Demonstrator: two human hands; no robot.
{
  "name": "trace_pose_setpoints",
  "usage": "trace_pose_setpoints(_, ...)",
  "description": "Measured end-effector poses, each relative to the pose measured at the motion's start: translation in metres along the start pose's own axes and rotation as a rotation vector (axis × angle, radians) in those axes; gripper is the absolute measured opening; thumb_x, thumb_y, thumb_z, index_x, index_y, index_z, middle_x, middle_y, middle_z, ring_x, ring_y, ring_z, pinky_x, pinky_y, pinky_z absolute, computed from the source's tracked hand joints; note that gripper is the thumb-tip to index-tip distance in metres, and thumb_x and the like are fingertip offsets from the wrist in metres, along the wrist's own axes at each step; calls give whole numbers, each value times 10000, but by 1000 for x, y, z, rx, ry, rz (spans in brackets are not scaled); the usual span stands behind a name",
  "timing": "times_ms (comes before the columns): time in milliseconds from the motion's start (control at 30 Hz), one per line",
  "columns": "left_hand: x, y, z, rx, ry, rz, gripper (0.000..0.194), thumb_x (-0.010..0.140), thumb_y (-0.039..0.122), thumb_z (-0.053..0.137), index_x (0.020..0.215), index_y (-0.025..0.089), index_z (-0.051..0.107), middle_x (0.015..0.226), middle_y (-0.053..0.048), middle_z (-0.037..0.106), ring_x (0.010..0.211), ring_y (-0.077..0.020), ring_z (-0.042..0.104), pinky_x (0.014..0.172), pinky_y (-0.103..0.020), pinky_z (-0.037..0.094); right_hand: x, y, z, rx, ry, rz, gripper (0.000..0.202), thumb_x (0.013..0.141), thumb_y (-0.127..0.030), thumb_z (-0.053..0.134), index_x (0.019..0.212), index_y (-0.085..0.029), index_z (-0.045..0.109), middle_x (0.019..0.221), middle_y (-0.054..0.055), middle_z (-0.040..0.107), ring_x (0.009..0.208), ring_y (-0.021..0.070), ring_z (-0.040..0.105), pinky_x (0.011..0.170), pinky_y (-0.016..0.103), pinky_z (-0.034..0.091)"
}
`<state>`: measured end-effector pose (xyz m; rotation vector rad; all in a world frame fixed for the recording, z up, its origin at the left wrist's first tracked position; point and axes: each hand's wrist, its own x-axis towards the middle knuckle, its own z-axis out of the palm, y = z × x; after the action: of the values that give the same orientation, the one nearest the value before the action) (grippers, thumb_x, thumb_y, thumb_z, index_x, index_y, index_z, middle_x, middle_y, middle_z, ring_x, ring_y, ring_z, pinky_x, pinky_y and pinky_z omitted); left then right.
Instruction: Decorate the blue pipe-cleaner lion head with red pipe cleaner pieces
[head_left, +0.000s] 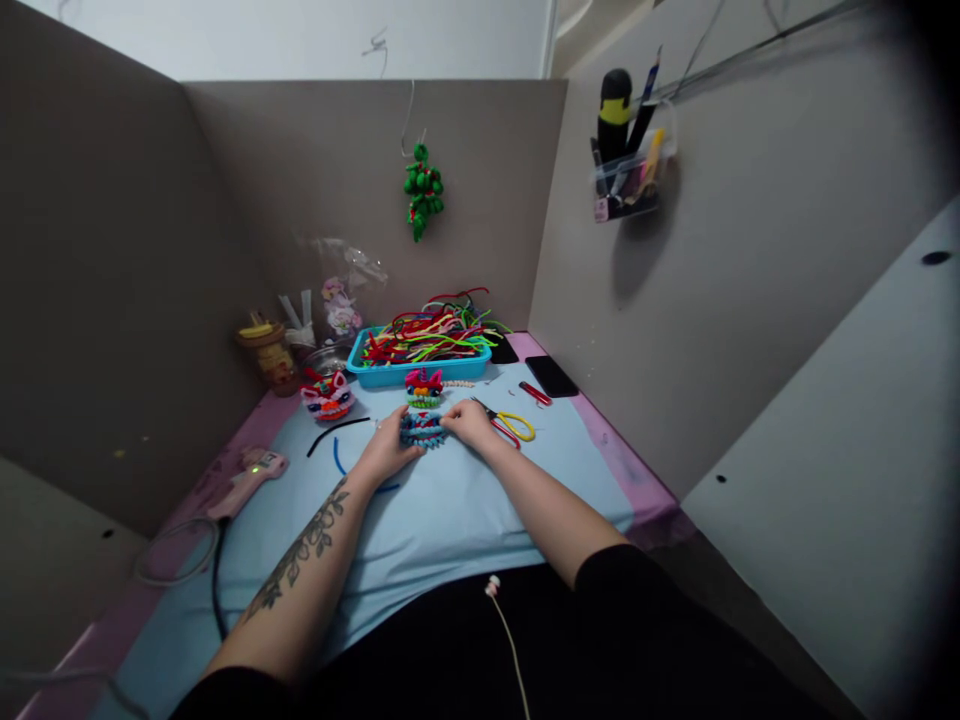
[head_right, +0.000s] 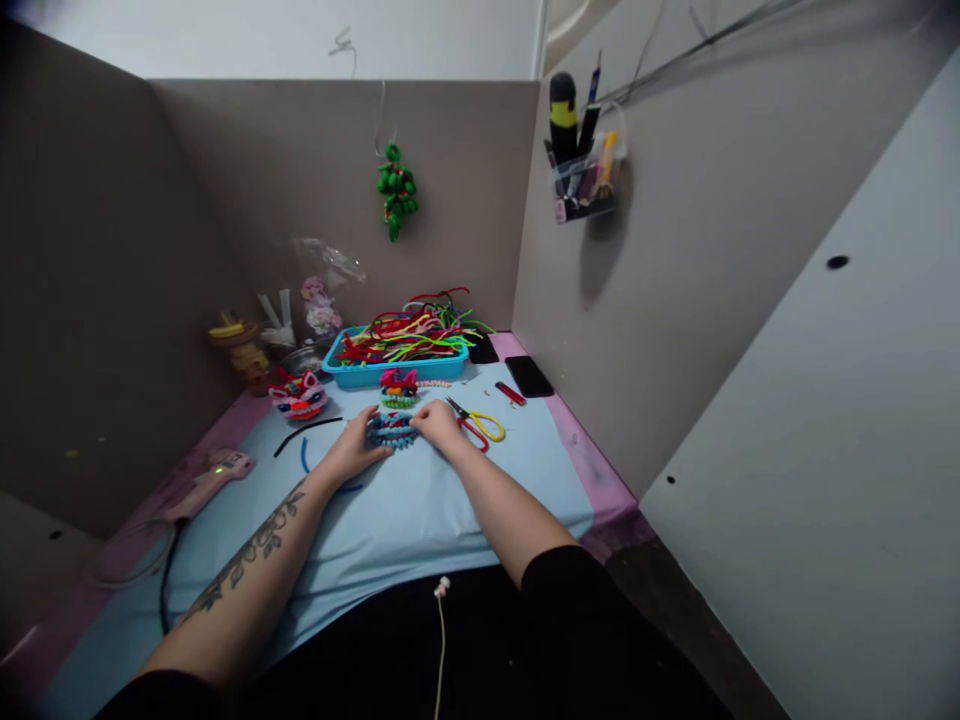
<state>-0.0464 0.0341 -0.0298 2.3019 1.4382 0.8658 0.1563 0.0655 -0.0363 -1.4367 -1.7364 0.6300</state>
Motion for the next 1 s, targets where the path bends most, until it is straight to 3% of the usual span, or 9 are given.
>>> trace_pose_setpoints(100,0,1,0,-8,3,2,807,626,304,714,1331,164,348,1258,-161,515,1185,-322,492,986,-468,385,-3,1,-5,38,-4,11,90,668,-190,640,645,-168,725,578,6,649,577,148,573,563,236,411)
trace_pose_setpoints(167,-1,1,0,-15,4,4,810,626,297,718,1333,165,345,1251,-168,514,1182,-325,497,985,-465,384,-7,0,-8,51,21,-10,120,695,-178,623,716,-182,741,690,17,678,672,157,597,644,248,439)
trace_pose_setpoints(300,-1,0,0,-13,2,4,824,633,307,718,1343,153,329,1246,-175,515,1177,-325,496,981,-472,381,-18,-4,-9,22,51,-147,163,733,-158,612,808,-205,749,866,42,646,797,163,583,771,277,442)
trace_pose_setpoints(433,-1,1,0,-26,2,-13,842,622,318,728,1343,147,327,1239,-173,525,1175,-316,495,980,-467,385,-23,-8,-7,-17,12,-216,166,762,-160,608,827,-214,751,865,45,610,796,164,571,767,285,442)
trace_pose_setpoints(733,0,0,1,-34,-11,-27,845,624,314,729,1342,118,330,1246,-203,515,1176,-322,491,977,-460,384,-21,-8,-4,-31,-13,-211,166,757,-141,619,816,-218,754,847,35,615,781,154,572,752,268,443)
trace_pose_setpoints(1000,-1,-4,3,-28,0,-32,869,614,325,744,1350,141,320,1240,-190,527,1179,-328,486,964,-468,393,-25,-5,-12,-25,73,-261,178,749,-120,614,819,-209,751,833,28,630,745,138,578,727,254,454)
